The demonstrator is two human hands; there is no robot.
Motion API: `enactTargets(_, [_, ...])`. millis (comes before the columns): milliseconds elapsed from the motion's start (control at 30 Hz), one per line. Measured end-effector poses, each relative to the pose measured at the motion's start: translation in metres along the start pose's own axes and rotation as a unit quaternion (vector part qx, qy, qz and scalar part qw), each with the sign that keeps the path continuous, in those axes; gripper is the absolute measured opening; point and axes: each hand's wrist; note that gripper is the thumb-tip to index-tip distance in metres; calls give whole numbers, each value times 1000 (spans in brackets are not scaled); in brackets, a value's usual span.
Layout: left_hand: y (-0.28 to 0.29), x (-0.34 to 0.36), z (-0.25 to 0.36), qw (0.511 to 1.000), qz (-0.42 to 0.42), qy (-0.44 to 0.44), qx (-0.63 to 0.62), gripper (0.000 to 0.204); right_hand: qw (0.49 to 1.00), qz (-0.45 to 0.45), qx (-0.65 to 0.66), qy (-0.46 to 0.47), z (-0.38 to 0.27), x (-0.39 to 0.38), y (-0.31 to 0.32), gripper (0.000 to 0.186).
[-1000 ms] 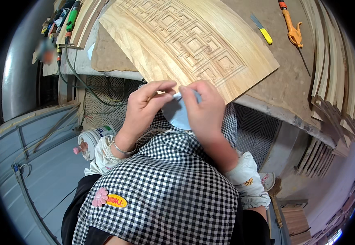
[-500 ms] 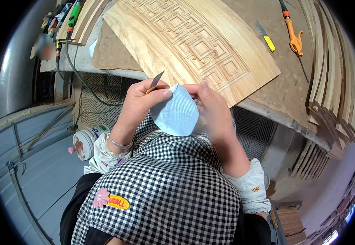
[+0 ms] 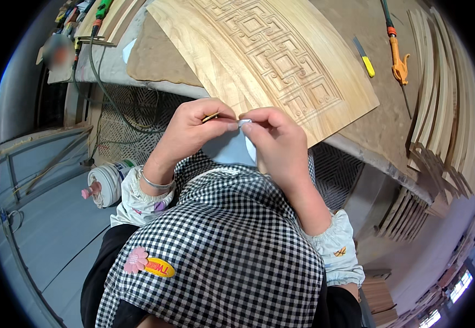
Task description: The person carves a geometric pattern into a wooden board using a chisel and a mallet. They occasionally use sandpaper to smooth the carved areas and wipe away wood shavings.
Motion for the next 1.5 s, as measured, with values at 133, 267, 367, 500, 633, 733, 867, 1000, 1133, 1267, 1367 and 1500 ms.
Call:
enactTargets(133, [-11,-3,-2,934,315,-136,-97,15,997,74,-37,8,8,7,-9,16])
enactTargets(267, [-2,-27,6,989,67,3,-131,17,996,93,-1,7,9,8,-17,17])
enactTargets(367, [-9,-18,-12,992,42,25,-117,20,995,88,37,-20,-2,6,-20,17])
enactTargets(500, [-11,-17,-16,991,26,32,-127,21,996,76,16,-40,-6,4,-16,17])
enactTargets(633, [-15,-13,-16,988,10,47,-146,21,996,83,17,-41,-7,4,-14,15])
enactTargets(733, [-21,-16,-14,992,113,-42,45,17,994,99,25,-24,-2,2,-11,14])
enactTargets(867, [-20,-28,-10,896,293,-216,253,23,993,120,3,-9,-2,4,-1,11])
enactTargets(1000, [-18,-17,-3,890,299,-261,226,26,996,76,37,3,2,-2,-5,12])
enactTargets(1133, [-20,-11,-14,990,131,-44,-2,14,997,52,61,-6,0,-5,-11,17])
enactTargets(1267, [-29,-11,-17,975,172,-111,88,11,999,-4,10,-52,1,-5,8,22])
enactTargets(1367, [-53,-15,-11,916,236,-219,241,5,959,35,-260,106,8,-6,0,28])
enactTargets(1500, [-52,-13,-9,957,202,-160,132,9,991,35,59,-113,-8,4,9,20])
Point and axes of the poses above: each hand's wrist, its own x-axis towards the middle knuckle, its own y-axis out of the back of the hand, z = x × y, and after that the axes turned 12 degrees about y, right-handed
